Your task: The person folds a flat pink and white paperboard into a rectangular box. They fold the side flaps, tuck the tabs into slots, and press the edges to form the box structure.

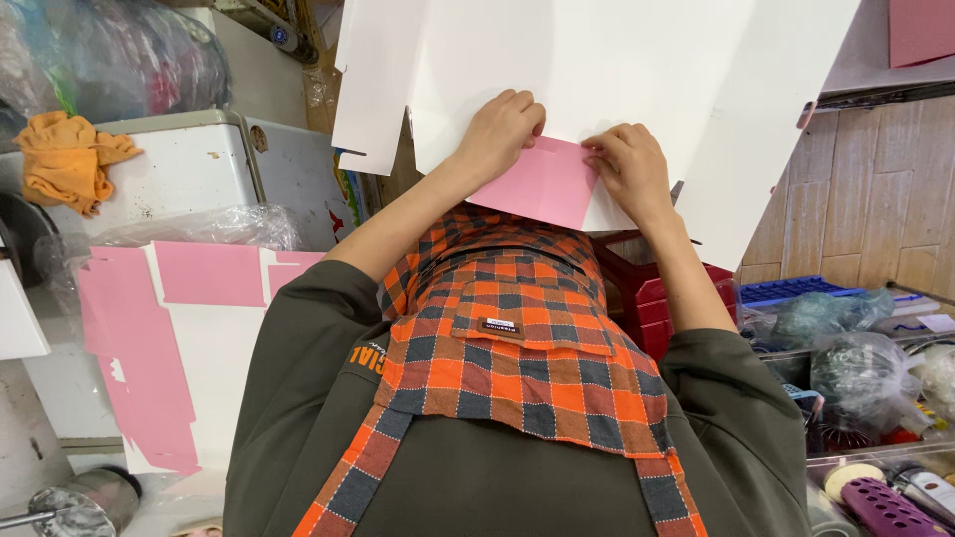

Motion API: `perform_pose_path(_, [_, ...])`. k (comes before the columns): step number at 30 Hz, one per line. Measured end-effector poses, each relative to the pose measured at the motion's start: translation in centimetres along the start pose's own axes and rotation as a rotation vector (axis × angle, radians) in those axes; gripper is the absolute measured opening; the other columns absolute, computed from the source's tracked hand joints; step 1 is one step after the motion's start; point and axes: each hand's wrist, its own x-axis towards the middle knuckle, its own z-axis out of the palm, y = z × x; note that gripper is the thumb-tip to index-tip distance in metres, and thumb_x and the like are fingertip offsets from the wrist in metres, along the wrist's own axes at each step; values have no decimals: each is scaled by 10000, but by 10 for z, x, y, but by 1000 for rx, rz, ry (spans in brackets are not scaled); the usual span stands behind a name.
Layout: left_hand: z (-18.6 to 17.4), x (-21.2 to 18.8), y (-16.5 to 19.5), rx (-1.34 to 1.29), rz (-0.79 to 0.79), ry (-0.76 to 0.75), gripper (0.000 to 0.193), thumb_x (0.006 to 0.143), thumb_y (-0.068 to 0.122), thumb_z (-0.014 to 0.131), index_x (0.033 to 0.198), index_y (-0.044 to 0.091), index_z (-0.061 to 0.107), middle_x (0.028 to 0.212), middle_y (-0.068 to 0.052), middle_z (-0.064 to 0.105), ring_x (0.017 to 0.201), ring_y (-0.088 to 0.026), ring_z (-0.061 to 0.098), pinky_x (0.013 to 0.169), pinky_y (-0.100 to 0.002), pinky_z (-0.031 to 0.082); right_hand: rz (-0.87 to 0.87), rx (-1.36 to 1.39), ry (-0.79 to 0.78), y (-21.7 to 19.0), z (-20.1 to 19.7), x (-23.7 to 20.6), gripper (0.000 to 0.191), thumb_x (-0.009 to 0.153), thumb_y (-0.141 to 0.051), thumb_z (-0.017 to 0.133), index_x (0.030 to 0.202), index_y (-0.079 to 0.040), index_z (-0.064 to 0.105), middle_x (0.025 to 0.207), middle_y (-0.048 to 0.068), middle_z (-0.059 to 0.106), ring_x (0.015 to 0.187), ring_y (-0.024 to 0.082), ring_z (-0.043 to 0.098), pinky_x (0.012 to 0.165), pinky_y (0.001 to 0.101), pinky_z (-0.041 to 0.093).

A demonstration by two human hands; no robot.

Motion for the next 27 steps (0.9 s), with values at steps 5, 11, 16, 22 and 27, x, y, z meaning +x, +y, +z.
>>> perform_pose_path(5, [-12,3,7,-82,127,76,270,722,-7,755,976,51,683,923,-49,634,872,-252,597,768,-368,533,-26,21,-37,2,-4,4,146,929,-90,778,1074,-102,772,917,32,637,879,214,584,806,361,487])
perform_pose_path(11, [-22,3,8,2,265,127,119,810,39,773,784,82,665,825,-29,592,787,-203,567,672,-333,502,-160,9,58,5,-9,-2,57,933,-58,764,927,-82,712,853,34,590,800,213,569,703,347,448])
perform_pose_path(16, [-13,4,-1,188,486,203,112,812,77,742,765,94,642,807,-11,567,771,-169,552,649,-312,481,-291,-248,161,11,5,-2,333,977,-130,834,738,-80,608,729,30,490,706,207,482,644,363,383])
perform_pose_path(22, [6,-9,-6,340,604,276,109,820,79,734,922,51,708,867,-2,589,786,-144,554,660,-274,481,-351,-328,274,17,16,-7,203,939,-145,837,797,-107,696,711,2,488,703,187,479,633,345,376])
perform_pose_path(27, [11,-25,6,338,485,234,227,875,89,733,1092,24,737,937,-2,634,817,-142,578,704,-278,507,-340,-366,260,14,10,-15,44,940,-128,820,979,-127,800,760,-29,558,744,165,523,659,327,409])
